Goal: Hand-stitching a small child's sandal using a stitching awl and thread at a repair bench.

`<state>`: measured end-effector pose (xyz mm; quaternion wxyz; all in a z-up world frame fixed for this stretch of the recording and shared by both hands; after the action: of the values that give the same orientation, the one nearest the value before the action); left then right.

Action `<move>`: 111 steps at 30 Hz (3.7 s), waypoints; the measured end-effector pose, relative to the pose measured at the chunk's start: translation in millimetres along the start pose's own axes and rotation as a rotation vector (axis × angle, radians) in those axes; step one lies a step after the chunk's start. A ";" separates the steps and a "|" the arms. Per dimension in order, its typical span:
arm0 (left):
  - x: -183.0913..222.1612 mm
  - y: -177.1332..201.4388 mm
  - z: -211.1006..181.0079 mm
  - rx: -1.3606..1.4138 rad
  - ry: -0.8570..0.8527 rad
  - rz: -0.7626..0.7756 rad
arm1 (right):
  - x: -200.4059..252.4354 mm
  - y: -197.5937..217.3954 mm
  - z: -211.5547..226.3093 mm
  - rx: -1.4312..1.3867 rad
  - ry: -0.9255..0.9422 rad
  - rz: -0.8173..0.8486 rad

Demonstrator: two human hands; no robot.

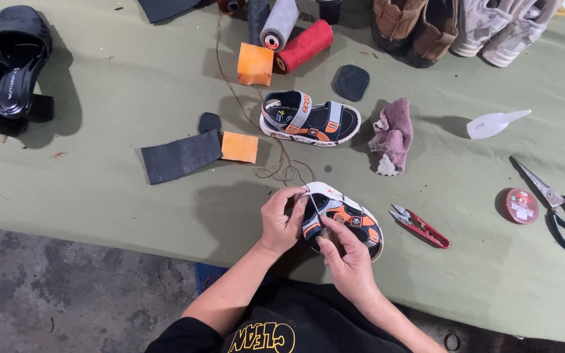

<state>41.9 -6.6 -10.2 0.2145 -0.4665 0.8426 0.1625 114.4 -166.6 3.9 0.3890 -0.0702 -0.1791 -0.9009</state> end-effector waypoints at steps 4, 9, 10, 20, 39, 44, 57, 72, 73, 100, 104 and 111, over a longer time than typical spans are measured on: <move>1.7 -0.8 2.9 0.017 0.052 0.012 | -0.8 7.9 9.7 0.182 0.061 -0.040; 5.6 -3.3 14.9 0.006 0.149 0.005 | -4.3 12.1 21.1 0.657 0.247 -0.128; 7.1 -4.2 16.4 0.006 0.151 0.009 | -4.9 13.3 20.7 0.656 0.243 -0.129; 6.2 -5.5 26.0 0.053 0.323 -0.007 | -25.8 22.4 -13.9 0.077 -0.227 0.151; 10.1 -11.3 38.5 0.043 0.471 0.069 | -16.4 18.7 -3.8 0.116 -0.364 0.200; -4.0 8.0 46.9 -0.004 0.537 0.035 | 0.5 27.0 -28.3 -0.200 -0.522 0.268; -0.7 14.7 7.1 0.017 -0.051 0.085 | 24.7 80.7 9.3 0.108 -0.039 0.217; -36.1 27.0 -113.5 -0.209 -0.502 0.284 | 31.8 91.9 72.6 0.152 0.513 -0.064; -32.6 26.7 -114.3 -0.211 -0.501 0.284 | 31.8 85.6 81.3 0.150 0.513 -0.062; -15.6 -4.7 -105.9 -0.175 -0.289 0.451 | 48.1 75.5 115.9 0.381 0.827 -0.016; -17.6 -1.9 -99.6 -0.133 -0.286 0.401 | 33.7 56.1 100.5 0.430 0.728 -0.036; -10.9 -8.6 -71.4 -0.083 -0.180 0.335 | 12.8 52.3 66.6 0.078 0.636 -0.098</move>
<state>39.5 -37.1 55.8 0.2393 -0.3116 0.8785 0.2718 142.8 -183.2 83.0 0.3841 0.2384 -0.0863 -0.8878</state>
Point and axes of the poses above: each hand's wrist, its own x-axis away from the middle knuckle, its own y-axis out of the back of the hand, z = x × y, the point moved 6 cm from there along -x, towards the middle knuckle, and after that the axes turned 5 degrees about -y, right-handed, at the moved point
